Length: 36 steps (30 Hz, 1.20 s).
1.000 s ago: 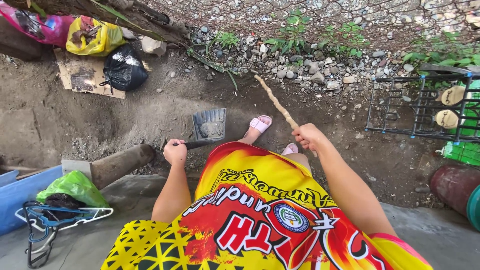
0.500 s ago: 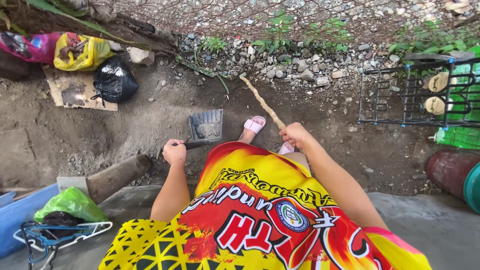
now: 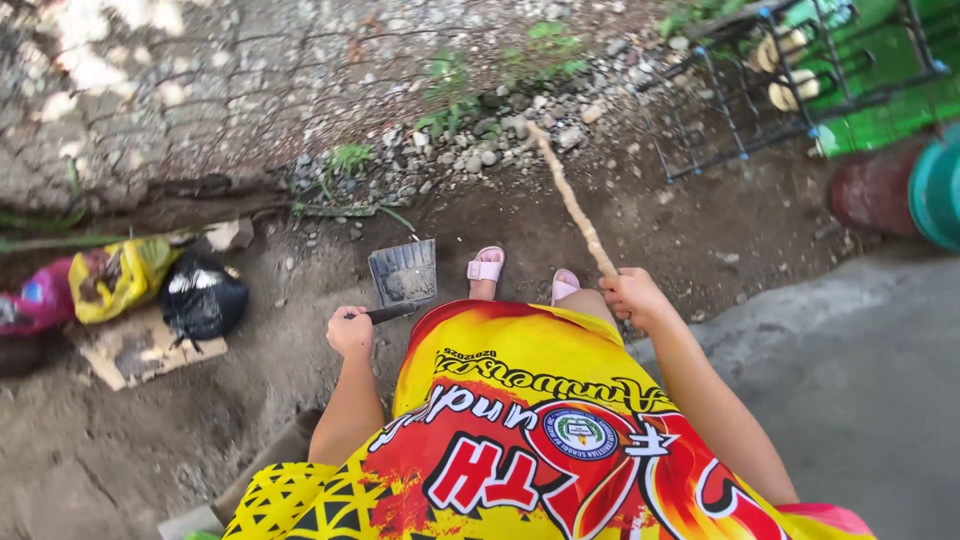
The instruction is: Sweeping dirt and small stones into a dustpan using a stick in an outdoor area.
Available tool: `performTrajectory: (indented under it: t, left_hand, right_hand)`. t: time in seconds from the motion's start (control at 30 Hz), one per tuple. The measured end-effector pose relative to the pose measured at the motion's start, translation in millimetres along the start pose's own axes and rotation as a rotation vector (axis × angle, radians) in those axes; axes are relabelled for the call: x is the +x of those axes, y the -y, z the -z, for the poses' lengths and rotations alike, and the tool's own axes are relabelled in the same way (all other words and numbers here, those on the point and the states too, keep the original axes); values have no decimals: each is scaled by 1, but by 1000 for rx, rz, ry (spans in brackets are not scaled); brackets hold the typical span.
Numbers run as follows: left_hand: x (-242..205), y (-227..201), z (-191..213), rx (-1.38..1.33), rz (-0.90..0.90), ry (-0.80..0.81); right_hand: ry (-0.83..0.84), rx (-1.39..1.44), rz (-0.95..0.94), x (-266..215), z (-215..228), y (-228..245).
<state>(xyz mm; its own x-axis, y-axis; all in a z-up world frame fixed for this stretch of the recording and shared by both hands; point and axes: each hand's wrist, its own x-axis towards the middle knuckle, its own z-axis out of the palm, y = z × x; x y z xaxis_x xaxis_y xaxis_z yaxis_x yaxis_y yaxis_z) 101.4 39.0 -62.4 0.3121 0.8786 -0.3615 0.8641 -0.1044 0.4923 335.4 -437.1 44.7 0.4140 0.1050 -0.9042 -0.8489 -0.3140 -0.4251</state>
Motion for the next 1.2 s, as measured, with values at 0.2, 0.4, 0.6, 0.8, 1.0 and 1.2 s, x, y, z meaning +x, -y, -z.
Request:
performTrajectory:
  t: [0.2,0.4,0.6,0.8,1.0,1.2]
  left_hand:
    - [13,-52,-9,25,-113,91]
    - [35,-51,-17,-2,-318,103]
    - [41,-78,-1,-63,-273,95]
    - [58,-96,-6,-66,-354,107]
    - [63,-109,-18,-89,-401,165]
    - [65,-125,-25,49,-431,190]
  right_hand:
    - [-81,205,-51,0,18,-51]
    - [-86,441,3,9,-32,-49]
    - [-221,493,-11,5,-36,-47]
    - [-246,548,-98,45,-15,-93]
    - [-289,535,-92,36,-32,-84]
    - [-351,448,-50,60,-36,-82]
